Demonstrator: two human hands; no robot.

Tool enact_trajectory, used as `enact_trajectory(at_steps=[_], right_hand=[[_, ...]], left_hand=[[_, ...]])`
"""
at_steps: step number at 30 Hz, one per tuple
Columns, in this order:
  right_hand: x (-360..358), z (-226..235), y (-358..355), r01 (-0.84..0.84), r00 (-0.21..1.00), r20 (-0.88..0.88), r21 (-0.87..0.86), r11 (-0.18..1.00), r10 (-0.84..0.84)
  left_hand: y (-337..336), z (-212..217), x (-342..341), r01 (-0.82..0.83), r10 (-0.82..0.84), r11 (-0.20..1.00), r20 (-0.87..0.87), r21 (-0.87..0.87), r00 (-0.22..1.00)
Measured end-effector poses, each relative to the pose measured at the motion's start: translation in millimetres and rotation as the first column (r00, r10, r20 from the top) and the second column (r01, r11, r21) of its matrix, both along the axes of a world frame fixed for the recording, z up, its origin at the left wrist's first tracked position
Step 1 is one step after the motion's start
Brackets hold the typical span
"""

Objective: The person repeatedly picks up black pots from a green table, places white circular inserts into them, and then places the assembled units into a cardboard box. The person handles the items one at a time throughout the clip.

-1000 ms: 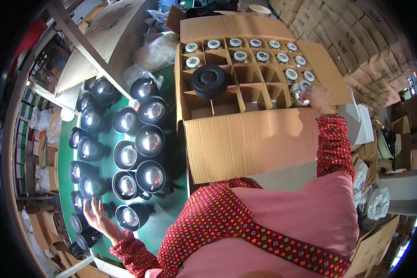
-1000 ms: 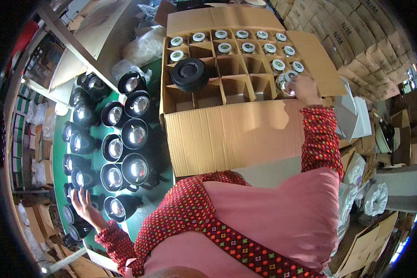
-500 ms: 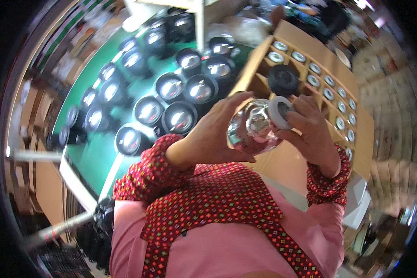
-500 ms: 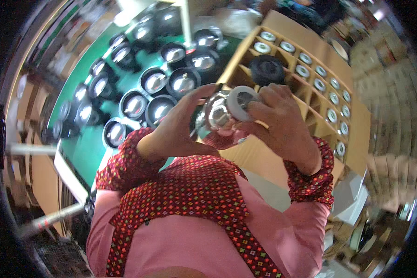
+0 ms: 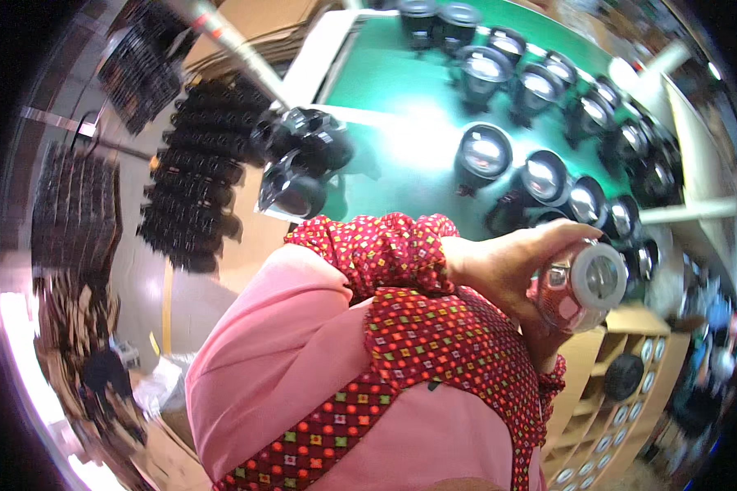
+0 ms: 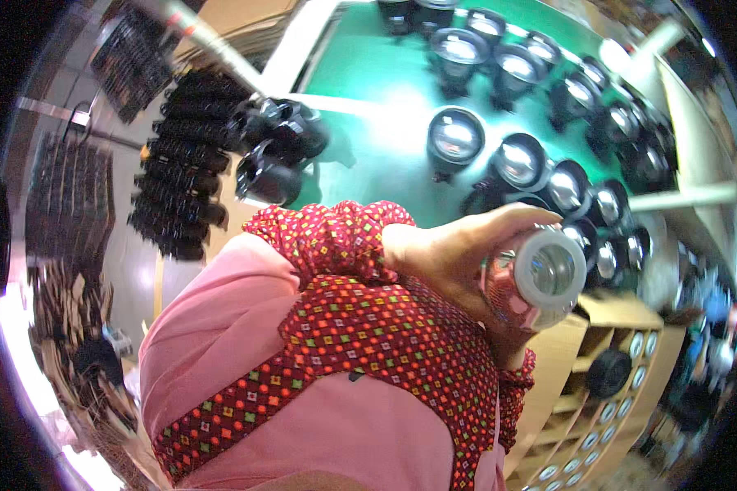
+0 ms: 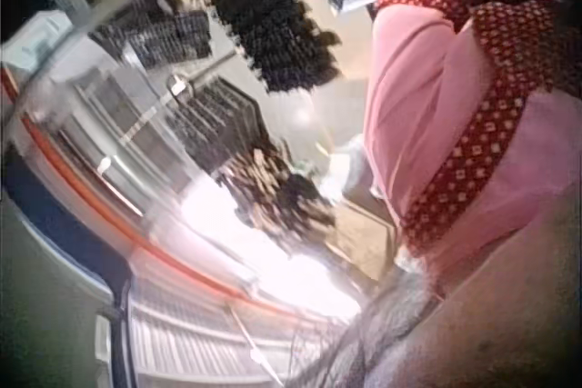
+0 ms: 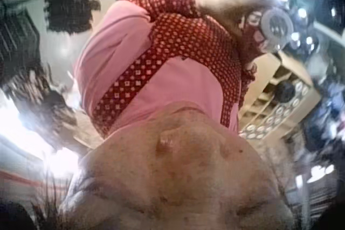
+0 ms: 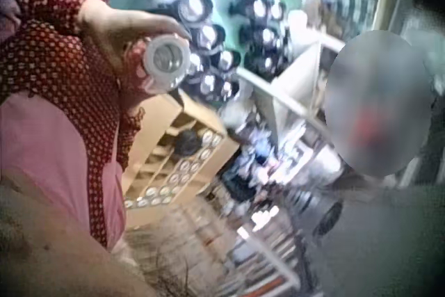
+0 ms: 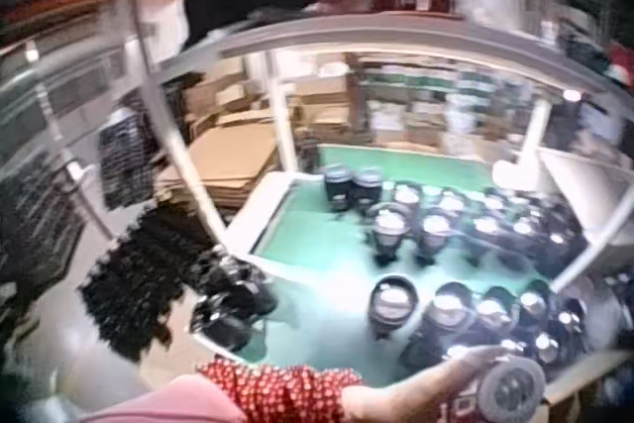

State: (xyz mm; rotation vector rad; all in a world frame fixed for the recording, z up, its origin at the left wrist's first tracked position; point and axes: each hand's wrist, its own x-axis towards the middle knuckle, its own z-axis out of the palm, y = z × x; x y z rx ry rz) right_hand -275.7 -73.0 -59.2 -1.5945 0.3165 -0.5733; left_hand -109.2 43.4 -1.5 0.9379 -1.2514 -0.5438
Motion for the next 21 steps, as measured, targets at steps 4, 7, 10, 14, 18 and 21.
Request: enact_trajectory(at_steps=[4,7,10,14,18,21], right_hand=[[-9,-13,-6,-0.202,0.979,0.046,0.362,0.910,0.198],[-6,-2,-8,-0.356,0.921,0.235,0.832,0.426,0.312],[-4,6,-17,-0.202,0.955,0.098,0.905,0.374,0.279],[-13,-22,-10,-0.043,0.986,-0.029,0.910,0.413,0.167],[-13,-16,-6,-0.093,0.975,0.014,0.933,0.347,0.224],[-28,-27,-18,-0.124,0.977,0.068,0.952,0.279,0.202]], left_hand=[[65,-10,37,-0.511,0.426,0.856,0.459,0.073,0.780],[136,-52,75,-0.902,0.603,0.389,0.687,0.189,0.404],[209,-108,140,-0.975,0.409,-0.192,0.912,0.114,0.026],[286,-151,211,-0.953,0.034,-0.294,0.996,-0.070,-0.084],[311,-144,254,-0.986,-0.189,-0.146,0.977,0.076,0.103],[275,-88,241,-0.981,-0.120,-0.006,0.974,0.194,0.193]])
